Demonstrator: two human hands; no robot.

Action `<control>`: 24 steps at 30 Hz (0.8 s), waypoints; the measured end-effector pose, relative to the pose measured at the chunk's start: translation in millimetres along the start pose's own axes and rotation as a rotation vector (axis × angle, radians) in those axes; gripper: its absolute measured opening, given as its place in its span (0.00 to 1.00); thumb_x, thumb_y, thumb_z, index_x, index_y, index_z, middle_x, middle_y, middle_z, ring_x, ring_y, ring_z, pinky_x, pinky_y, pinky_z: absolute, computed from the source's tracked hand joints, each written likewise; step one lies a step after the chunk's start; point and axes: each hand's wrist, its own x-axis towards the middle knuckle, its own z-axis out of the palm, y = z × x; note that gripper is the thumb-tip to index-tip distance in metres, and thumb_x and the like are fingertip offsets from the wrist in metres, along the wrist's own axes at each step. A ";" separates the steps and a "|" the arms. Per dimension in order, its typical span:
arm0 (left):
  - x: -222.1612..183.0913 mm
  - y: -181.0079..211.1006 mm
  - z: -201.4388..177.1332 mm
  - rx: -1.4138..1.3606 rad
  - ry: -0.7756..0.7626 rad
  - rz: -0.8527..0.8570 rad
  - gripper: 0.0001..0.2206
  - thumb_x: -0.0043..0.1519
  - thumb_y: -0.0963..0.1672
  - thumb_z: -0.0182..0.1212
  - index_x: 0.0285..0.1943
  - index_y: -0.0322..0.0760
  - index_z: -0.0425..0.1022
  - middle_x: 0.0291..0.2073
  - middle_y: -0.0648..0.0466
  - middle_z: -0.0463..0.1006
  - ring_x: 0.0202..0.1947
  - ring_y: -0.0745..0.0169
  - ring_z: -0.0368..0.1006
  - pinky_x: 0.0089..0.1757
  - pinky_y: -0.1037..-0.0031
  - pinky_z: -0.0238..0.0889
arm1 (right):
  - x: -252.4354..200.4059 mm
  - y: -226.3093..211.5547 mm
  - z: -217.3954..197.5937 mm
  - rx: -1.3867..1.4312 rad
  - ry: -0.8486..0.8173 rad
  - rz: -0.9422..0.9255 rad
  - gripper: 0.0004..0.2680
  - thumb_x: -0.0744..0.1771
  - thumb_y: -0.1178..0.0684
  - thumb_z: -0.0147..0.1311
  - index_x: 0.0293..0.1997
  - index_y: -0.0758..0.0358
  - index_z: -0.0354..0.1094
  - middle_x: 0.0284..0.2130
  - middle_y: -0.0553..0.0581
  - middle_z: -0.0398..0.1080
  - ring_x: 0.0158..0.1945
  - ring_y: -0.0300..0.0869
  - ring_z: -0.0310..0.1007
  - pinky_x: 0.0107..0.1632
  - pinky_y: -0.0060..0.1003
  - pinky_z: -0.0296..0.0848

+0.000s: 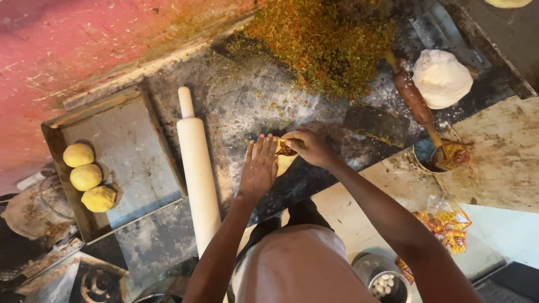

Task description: The person fills dough with a vegetable mixture, rolls the dough flat with a rolling pin, and rotates the dough on a floured surface.

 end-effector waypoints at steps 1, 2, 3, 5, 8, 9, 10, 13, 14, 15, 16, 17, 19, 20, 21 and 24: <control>0.6 -1.2 -0.4 -0.004 0.000 0.001 0.28 0.67 0.46 0.49 0.76 0.30 0.54 0.75 0.42 0.56 0.76 0.44 0.47 0.70 0.50 0.37 | 3.7 0.2 -2.1 0.056 0.021 -0.058 0.10 0.67 0.59 0.54 0.54 0.66 0.72 0.46 0.61 0.74 0.49 0.48 0.75 0.52 0.40 0.72; -0.5 -0.6 0.2 -0.012 -0.004 0.002 0.28 0.67 0.46 0.49 0.76 0.30 0.54 0.75 0.43 0.56 0.76 0.44 0.47 0.70 0.50 0.37 | 4.3 0.6 -4.2 0.112 0.041 -0.111 0.12 0.66 0.60 0.53 0.56 0.67 0.70 0.49 0.62 0.73 0.52 0.49 0.73 0.53 0.41 0.71; -1.4 0.2 1.1 -0.014 -0.004 -0.004 0.28 0.67 0.46 0.49 0.76 0.30 0.54 0.75 0.42 0.56 0.77 0.44 0.47 0.70 0.50 0.37 | 5.4 0.5 -6.2 0.040 0.009 -0.045 0.11 0.66 0.59 0.55 0.54 0.66 0.72 0.47 0.61 0.74 0.49 0.47 0.75 0.52 0.41 0.72; -0.7 0.6 1.8 -0.016 -0.007 -0.006 0.29 0.66 0.46 0.49 0.77 0.29 0.53 0.75 0.42 0.55 0.77 0.43 0.46 0.70 0.50 0.37 | 5.3 -3.5 -8.3 -0.102 -0.046 0.088 0.09 0.66 0.58 0.57 0.50 0.63 0.75 0.42 0.58 0.77 0.45 0.44 0.78 0.50 0.40 0.74; -1.2 -0.4 1.1 -0.030 0.044 -0.003 0.29 0.68 0.46 0.49 0.78 0.27 0.52 0.76 0.40 0.53 0.77 0.43 0.45 0.70 0.50 0.37 | -4.7 -21.8 1.8 -0.159 -0.062 0.144 0.08 0.67 0.60 0.56 0.51 0.61 0.75 0.42 0.59 0.76 0.44 0.47 0.75 0.53 0.41 0.73; -2.1 -0.6 1.1 -0.027 0.041 -0.003 0.29 0.68 0.46 0.49 0.78 0.28 0.52 0.76 0.40 0.53 0.77 0.42 0.45 0.70 0.50 0.37 | -12.0 -30.0 7.9 -0.221 -0.014 0.041 0.10 0.66 0.63 0.53 0.52 0.62 0.76 0.44 0.60 0.75 0.48 0.49 0.74 0.55 0.42 0.72; -0.4 -1.2 1.1 -0.025 0.040 0.001 0.29 0.68 0.46 0.49 0.78 0.28 0.52 0.77 0.41 0.52 0.77 0.42 0.45 0.70 0.49 0.36 | -19.8 -38.9 14.5 -0.286 0.035 -0.062 0.12 0.65 0.66 0.51 0.52 0.63 0.76 0.46 0.60 0.73 0.51 0.51 0.72 0.57 0.44 0.70; 2.0 -1.9 1.1 -0.032 -0.001 0.014 0.28 0.66 0.45 0.49 0.77 0.33 0.55 0.76 0.41 0.52 0.77 0.42 0.44 0.70 0.48 0.36 | -39.8 -59.1 27.8 -0.451 0.142 -0.209 0.14 0.63 0.68 0.50 0.51 0.66 0.75 0.52 0.65 0.70 0.57 0.57 0.68 0.60 0.47 0.67; 1.0 -2.3 1.0 -0.033 -0.022 0.017 0.28 0.65 0.45 0.50 0.76 0.36 0.57 0.76 0.41 0.52 0.76 0.41 0.44 0.69 0.48 0.35 | -43.6 -61.8 28.7 -0.499 0.171 -0.232 0.14 0.62 0.68 0.51 0.51 0.67 0.74 0.53 0.67 0.70 0.58 0.59 0.66 0.61 0.48 0.66; 0.0 -2.0 0.8 -0.030 -0.004 0.029 0.26 0.66 0.45 0.50 0.75 0.35 0.59 0.76 0.41 0.52 0.77 0.41 0.43 0.69 0.47 0.35 | -46.4 -62.8 28.1 -0.412 0.167 -0.244 0.15 0.61 0.68 0.49 0.51 0.66 0.74 0.53 0.67 0.70 0.58 0.58 0.68 0.61 0.47 0.67; -0.7 -2.8 -0.1 -0.024 0.012 0.044 0.24 0.67 0.45 0.50 0.74 0.35 0.61 0.76 0.41 0.51 0.77 0.41 0.43 0.70 0.46 0.35 | -47.8 -61.9 26.5 -0.324 0.168 -0.255 0.17 0.60 0.69 0.46 0.51 0.65 0.75 0.53 0.67 0.71 0.58 0.58 0.69 0.61 0.47 0.67; -1.1 -3.3 -1.0 -0.018 0.029 0.059 0.23 0.68 0.44 0.50 0.72 0.34 0.63 0.77 0.41 0.51 0.77 0.41 0.43 0.70 0.46 0.35 | -47.5 -59.3 23.5 -0.236 0.168 -0.265 0.19 0.59 0.69 0.44 0.51 0.64 0.75 0.53 0.66 0.72 0.58 0.57 0.70 0.61 0.46 0.68; 1.5 -5.5 -3.4 -0.032 0.043 0.062 0.20 0.67 0.44 0.51 0.69 0.34 0.67 0.77 0.42 0.51 0.78 0.42 0.42 0.70 0.45 0.35 | -44.4 -50.5 15.3 -0.064 0.267 0.045 0.12 0.66 0.63 0.51 0.54 0.65 0.73 0.51 0.63 0.75 0.54 0.49 0.75 0.58 0.41 0.72; 2.4 -4.8 -3.4 -0.042 0.054 0.057 0.19 0.67 0.44 0.51 0.67 0.34 0.69 0.77 0.43 0.51 0.78 0.42 0.42 0.70 0.45 0.35 | -44.1 -45.6 11.8 0.021 0.306 0.199 0.09 0.69 0.60 0.54 0.55 0.65 0.72 0.49 0.61 0.77 0.52 0.46 0.78 0.56 0.38 0.74; 3.5 -4.5 -2.9 -0.059 0.060 0.055 0.19 0.67 0.44 0.52 0.66 0.33 0.70 0.77 0.43 0.51 0.78 0.42 0.42 0.70 0.45 0.35 | -44.1 -40.2 9.1 0.035 0.273 0.255 0.11 0.68 0.59 0.56 0.56 0.66 0.72 0.48 0.61 0.77 0.50 0.44 0.78 0.53 0.37 0.74; -0.5 -2.5 -0.2 -0.082 0.015 0.031 0.16 0.66 0.44 0.52 0.60 0.31 0.72 0.77 0.44 0.51 0.78 0.42 0.41 0.71 0.46 0.35 | -51.7 -29.1 13.1 0.127 0.219 0.384 0.13 0.65 0.59 0.59 0.56 0.67 0.74 0.45 0.61 0.79 0.44 0.41 0.79 0.48 0.34 0.75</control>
